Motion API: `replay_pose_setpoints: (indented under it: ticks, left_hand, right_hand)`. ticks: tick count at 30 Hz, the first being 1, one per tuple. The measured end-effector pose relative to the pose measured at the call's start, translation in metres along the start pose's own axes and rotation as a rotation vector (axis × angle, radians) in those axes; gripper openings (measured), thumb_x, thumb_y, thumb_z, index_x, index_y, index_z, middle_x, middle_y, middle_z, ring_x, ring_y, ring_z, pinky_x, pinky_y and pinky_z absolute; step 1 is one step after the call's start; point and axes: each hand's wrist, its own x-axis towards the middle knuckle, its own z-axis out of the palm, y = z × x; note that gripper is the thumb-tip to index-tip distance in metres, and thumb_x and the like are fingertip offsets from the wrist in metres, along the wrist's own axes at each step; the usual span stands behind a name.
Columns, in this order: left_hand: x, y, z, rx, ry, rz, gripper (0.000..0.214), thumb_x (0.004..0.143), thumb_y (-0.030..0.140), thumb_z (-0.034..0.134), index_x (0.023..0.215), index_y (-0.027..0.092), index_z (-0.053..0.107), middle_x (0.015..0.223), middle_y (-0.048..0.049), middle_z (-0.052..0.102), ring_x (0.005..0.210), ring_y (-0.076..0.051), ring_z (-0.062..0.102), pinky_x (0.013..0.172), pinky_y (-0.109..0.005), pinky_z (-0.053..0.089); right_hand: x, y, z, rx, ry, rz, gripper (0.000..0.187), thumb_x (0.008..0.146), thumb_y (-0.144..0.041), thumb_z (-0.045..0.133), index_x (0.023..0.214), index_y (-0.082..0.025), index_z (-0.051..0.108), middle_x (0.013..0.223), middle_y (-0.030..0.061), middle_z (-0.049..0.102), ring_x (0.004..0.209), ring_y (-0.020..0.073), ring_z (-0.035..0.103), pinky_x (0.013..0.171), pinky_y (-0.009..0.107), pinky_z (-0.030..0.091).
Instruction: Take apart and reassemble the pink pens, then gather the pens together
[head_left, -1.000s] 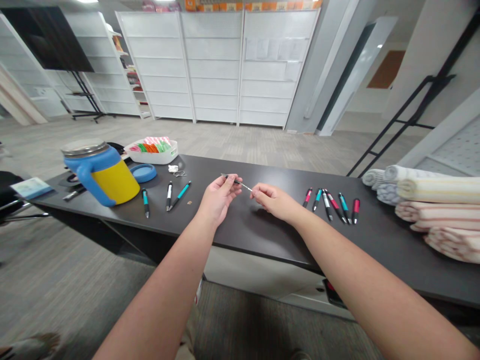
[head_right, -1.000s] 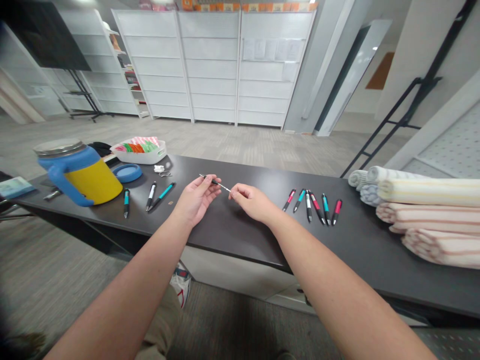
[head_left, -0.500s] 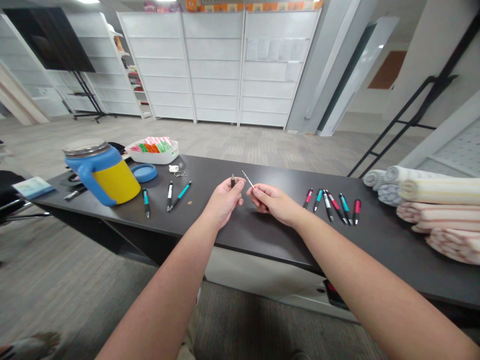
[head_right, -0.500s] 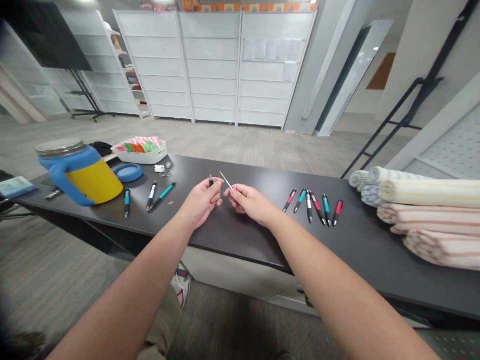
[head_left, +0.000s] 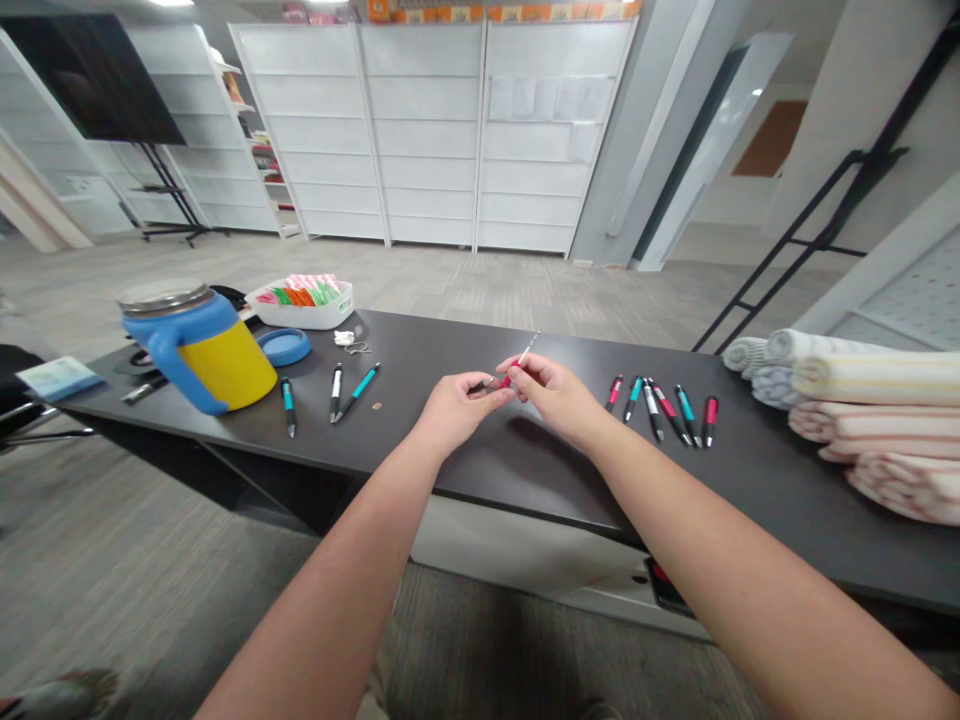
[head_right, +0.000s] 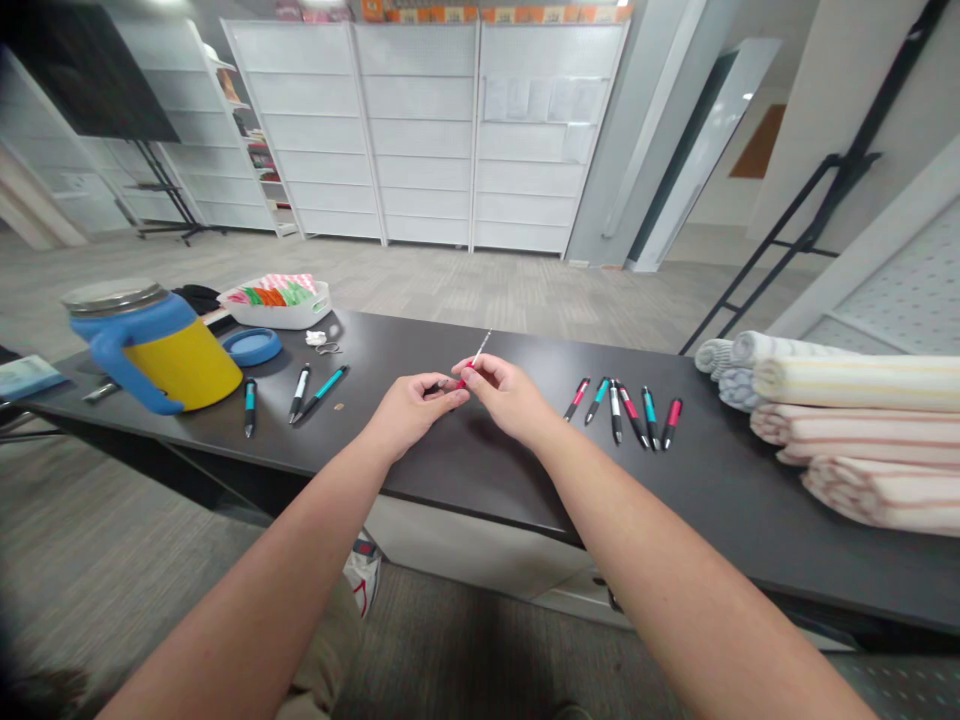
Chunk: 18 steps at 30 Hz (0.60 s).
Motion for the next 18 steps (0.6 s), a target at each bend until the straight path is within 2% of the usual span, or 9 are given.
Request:
replay_pose_setpoints:
  ticks: [2,4,7,11,18]
  left_hand:
    - [0.000,-0.001,0.000,0.063,-0.001,-0.001,0.039,0.079,0.054,0.081,0.091,0.016,0.079,0.075,0.0005,0.067,0.068,-0.012,0.052,0.065,-0.026,0.035]
    - [0.001,-0.002,0.000,0.119,-0.004,-0.006,0.042,0.081,0.057,0.078,0.093,0.017,0.080,0.074,0.0007,0.066,0.067,-0.013,0.051,0.064,-0.027,0.034]
    - [0.001,-0.003,0.000,0.154,-0.026,-0.004,0.044,0.083,0.059,0.075,0.096,0.017,0.081,0.072,0.0011,0.065,0.066,-0.013,0.050,0.064,-0.027,0.034]
    - [0.000,0.000,0.000,0.192,-0.071,0.002,0.043,0.085,0.060,0.072,0.090,0.017,0.079,0.067,0.0014,0.062,0.062,-0.013,0.048,0.061,-0.027,0.034]
    - [-0.001,0.004,-0.001,0.227,-0.132,0.014,0.043,0.089,0.057,0.066,0.094,0.017,0.081,0.072,-0.0018,0.068,0.065,-0.015,0.055,0.064,-0.028,0.038]
  right_hand:
    - [0.001,-0.001,-0.001,0.004,0.018,0.009,0.047,0.091,-0.063,0.068,0.110,-0.019,0.069,0.089,0.0019,0.067,0.070,0.0133,0.052,0.068,0.029,0.045]
    - [0.002,-0.002,-0.004,0.050,0.088,0.011,0.049,0.090,-0.065,0.069,0.110,-0.020,0.067,0.087,0.0008,0.066,0.066,0.0123,0.051,0.064,0.028,0.045]
    - [0.005,-0.001,-0.012,0.082,0.185,-0.001,0.044,0.087,-0.063,0.074,0.098,-0.021,0.066,0.085,0.0000,0.065,0.062,0.0108,0.050,0.060,0.027,0.043]
    - [0.005,0.000,-0.021,0.072,0.216,-0.014,0.038,0.085,-0.057,0.079,0.087,-0.020,0.067,0.083,0.0010,0.068,0.061,0.0106,0.051,0.059,0.027,0.041]
    - [0.004,0.003,-0.025,0.045,0.222,0.018,0.040,0.082,-0.058,0.081,0.088,-0.020,0.071,0.083,0.0031,0.071,0.065,0.0129,0.055,0.063,0.029,0.046]
